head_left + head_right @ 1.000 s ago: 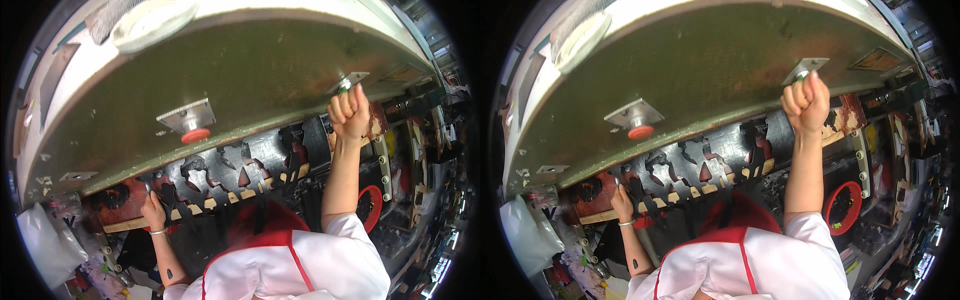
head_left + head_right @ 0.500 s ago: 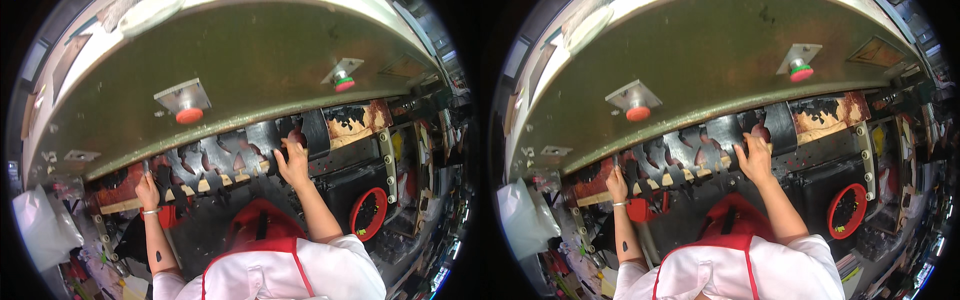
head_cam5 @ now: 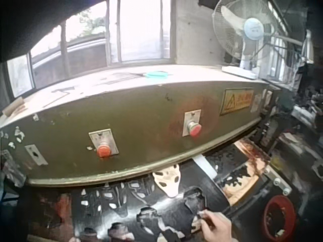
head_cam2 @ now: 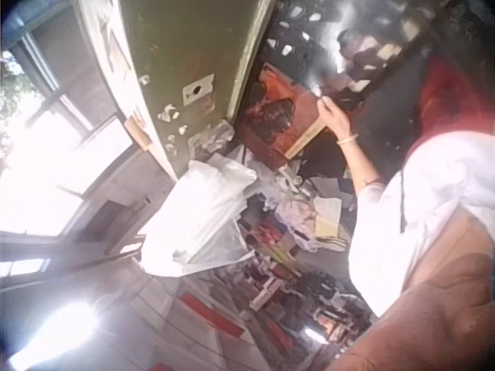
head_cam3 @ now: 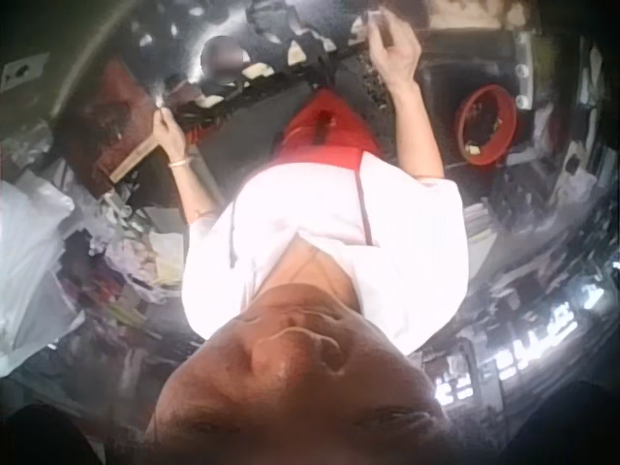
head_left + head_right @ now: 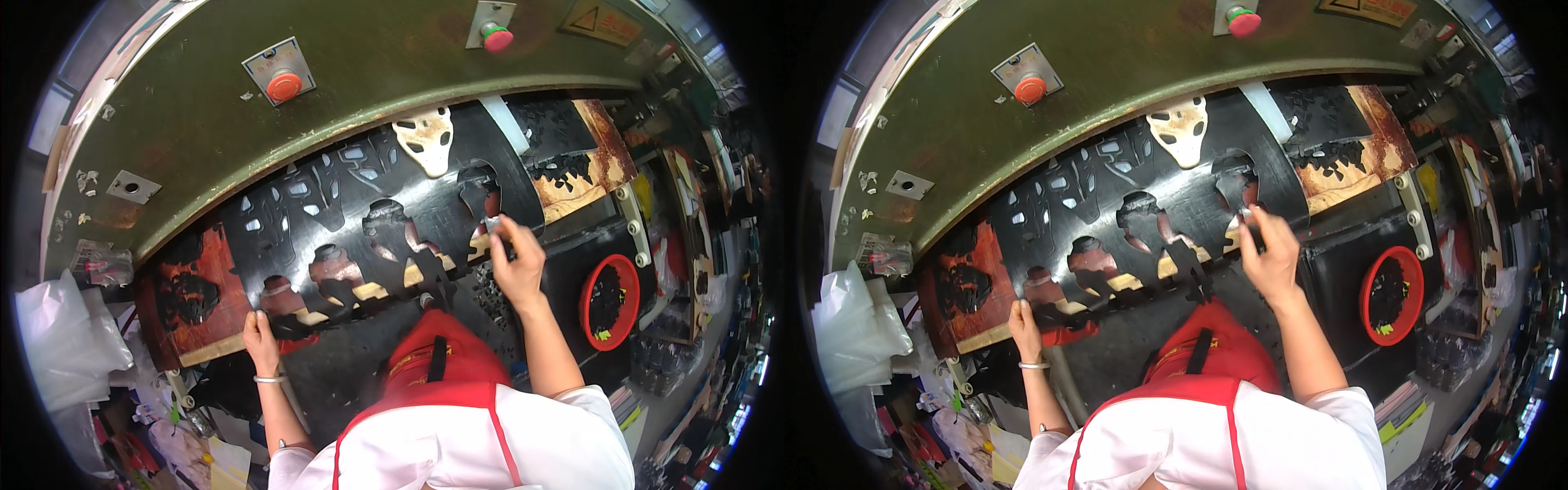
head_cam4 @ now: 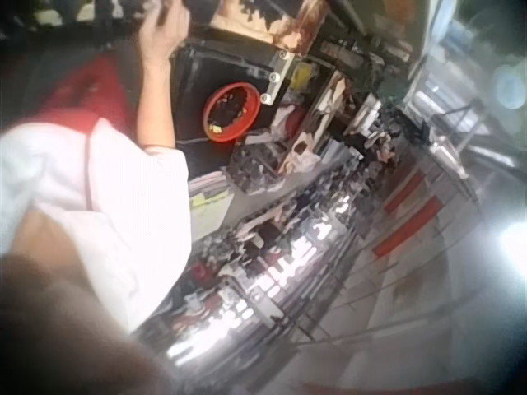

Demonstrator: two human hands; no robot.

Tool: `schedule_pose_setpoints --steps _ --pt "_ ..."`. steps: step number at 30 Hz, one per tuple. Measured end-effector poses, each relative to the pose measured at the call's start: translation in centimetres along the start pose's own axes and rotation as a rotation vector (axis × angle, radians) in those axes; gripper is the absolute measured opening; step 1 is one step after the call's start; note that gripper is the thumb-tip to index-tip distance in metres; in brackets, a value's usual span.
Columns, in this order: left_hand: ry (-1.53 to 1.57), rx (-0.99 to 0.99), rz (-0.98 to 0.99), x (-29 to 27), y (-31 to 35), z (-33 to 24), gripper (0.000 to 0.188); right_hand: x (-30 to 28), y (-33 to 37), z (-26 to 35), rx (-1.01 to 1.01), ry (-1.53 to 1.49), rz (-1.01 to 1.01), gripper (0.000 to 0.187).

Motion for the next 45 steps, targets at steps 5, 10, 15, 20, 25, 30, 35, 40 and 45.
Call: schedule_pose_setpoints --steps 5,10,15,20,25,30,35,40,45 --pt "-0.112 -0.067 -0.194 -3.6 0.3 -4.0 0.025 1.7 -3.8 0.1 0.076 0.257 0.017 0.073" --pt "-0.155 0.28 -0.087 2.7 -0.3 -13.8 0.046 7.7 -3.7 -1.0 0.197 0.341 0.379 0.11" --pt "-0.499 0.277 0.043 8.8 3.2 -17.1 0.046 4.7 -1.2 0.3 0.168 0.115 0.329 0.102" --pt "-0.553 0.286 0.12 8.0 7.3 -16.6 0.046 -1.0 0.1 -6.8 0.98 -1.034 0.243 0.095" --pt "-0.545 0.316 0.149 7.9 9.9 -16.9 0.046 -10.8 0.2 -11.3 0.651 -0.86 0.058 0.089" --pt "-0.643 0.21 0.169 7.4 9.0 -19.5 0.047 -21.6 5.0 -17.2 0.606 -0.35 -0.014 0.091" --pt "-0.29 0.757 0.398 12.9 13.0 -31.2 0.062 -29.4 7.0 -18.1 0.528 0.11 -0.455 0.044" --pt "-0.125 1.099 0.605 21.8 17.4 -36.8 0.049 -19.9 9.2 -12.3 0.351 -0.019 -0.151 0.016" --pt "0.35 0.216 0.684 23.1 11.1 -32.1 0.033 -11.2 9.1 -4.1 0.214 -0.309 0.064 0.009"
Point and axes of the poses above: each hand's wrist, its own y-axis away from the middle knuckle, its own x-axis out of the palm, z = x × y, the point moved 9 cm from there along -y, towards the middle knuckle, and after that the axes turned 3 degrees about -y, right-handed, at the moved point
